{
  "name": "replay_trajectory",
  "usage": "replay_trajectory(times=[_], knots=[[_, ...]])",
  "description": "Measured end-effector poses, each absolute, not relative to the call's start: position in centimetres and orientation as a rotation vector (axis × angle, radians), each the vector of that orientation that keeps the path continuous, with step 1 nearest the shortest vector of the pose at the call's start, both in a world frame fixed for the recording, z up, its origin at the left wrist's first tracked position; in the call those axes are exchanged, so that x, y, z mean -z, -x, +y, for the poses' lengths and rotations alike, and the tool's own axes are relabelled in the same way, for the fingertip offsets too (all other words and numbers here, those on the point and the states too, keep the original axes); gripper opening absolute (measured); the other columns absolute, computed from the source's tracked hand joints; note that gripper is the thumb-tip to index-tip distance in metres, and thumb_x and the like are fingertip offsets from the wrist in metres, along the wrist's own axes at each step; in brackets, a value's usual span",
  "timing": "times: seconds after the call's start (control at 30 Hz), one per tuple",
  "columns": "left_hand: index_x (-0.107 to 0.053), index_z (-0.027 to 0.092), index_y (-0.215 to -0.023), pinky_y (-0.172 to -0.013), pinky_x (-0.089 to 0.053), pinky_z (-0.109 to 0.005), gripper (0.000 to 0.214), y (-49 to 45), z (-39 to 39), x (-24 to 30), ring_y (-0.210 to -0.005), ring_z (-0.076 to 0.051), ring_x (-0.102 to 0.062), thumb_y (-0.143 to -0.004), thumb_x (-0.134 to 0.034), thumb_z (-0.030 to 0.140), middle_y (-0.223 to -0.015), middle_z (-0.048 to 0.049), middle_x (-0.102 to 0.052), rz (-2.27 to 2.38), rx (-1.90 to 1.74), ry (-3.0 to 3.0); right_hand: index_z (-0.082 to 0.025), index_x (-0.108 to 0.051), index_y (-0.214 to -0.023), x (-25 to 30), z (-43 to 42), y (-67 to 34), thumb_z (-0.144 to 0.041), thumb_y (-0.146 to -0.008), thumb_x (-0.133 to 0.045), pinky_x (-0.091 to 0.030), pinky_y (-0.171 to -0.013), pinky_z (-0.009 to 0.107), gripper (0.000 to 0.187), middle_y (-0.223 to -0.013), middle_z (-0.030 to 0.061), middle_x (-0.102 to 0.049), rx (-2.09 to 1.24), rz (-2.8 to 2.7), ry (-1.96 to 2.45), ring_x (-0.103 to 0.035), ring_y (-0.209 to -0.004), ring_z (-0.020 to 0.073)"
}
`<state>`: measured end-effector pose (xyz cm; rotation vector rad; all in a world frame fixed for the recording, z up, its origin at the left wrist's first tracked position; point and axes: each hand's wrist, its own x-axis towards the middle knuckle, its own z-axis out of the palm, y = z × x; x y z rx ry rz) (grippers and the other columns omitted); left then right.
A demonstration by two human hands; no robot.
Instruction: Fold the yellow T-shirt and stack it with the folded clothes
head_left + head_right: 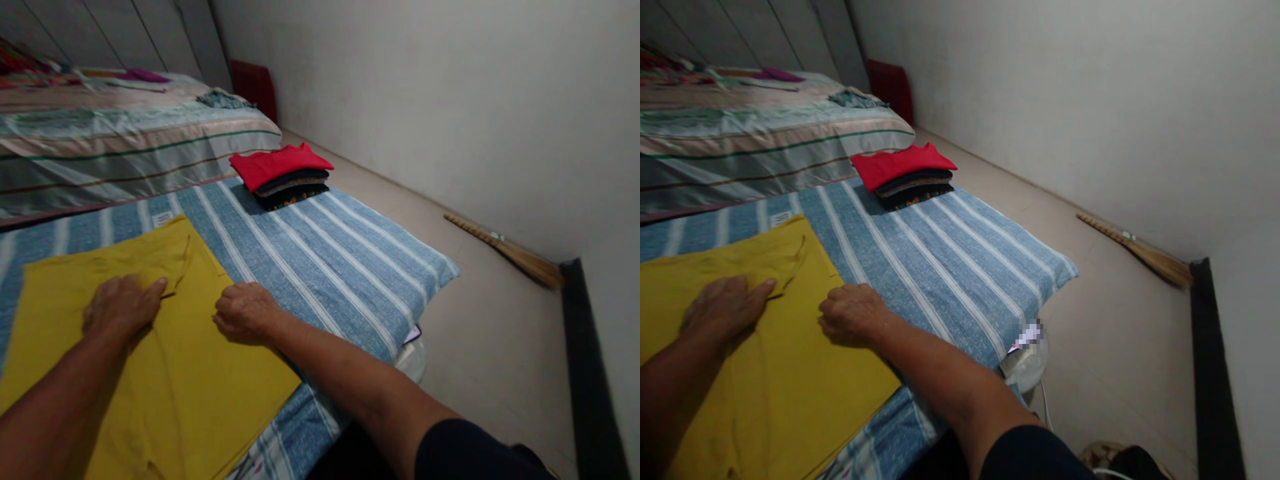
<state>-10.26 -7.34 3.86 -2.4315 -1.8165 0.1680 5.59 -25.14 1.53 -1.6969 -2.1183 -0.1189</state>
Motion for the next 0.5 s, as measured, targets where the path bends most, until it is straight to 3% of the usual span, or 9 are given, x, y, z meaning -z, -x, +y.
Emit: replay_trajectory(times=[0.23, 0.5], knots=[[-0.048, 0.002, -0.121, -0.087, -0.042, -0.047, 0.072, 9.9, -9.0, -3.8, -0.119, -0.037, -0.045, -0.088, -0.014, 0.056, -0.13, -0.027, -0.049, -1.817, -0.15, 2.443, -0.018, -0.057, -0.083, -1.7, -25.3, -5.7, -0.031, -0.092, -0.041, -0.039, -0.064, 0.031, 0.022, -0.089, 0.0034, -0.059, 0.131, -2.108, 1.695, -0.054, -0.081, 0.0183], [-0.044, 0.007, -0.124, -0.094, -0.039, -0.043, 0.075, 9.6, -9.3, -3.7, -0.124, -0.03, -0.04, -0.087, -0.005, 0.058, -0.135, -0.0206, -0.046, -1.809, -0.227, 2.37, -0.018, -0.057, -0.082, -1.7, -25.3, -5.9, -0.03, -0.091, -0.041, -0.035, -0.061, 0.03, 0.022, -0.088, 0.0029, -0.06, 0.106, -2.093, 1.688, -0.053, -0.08, 0.018]])
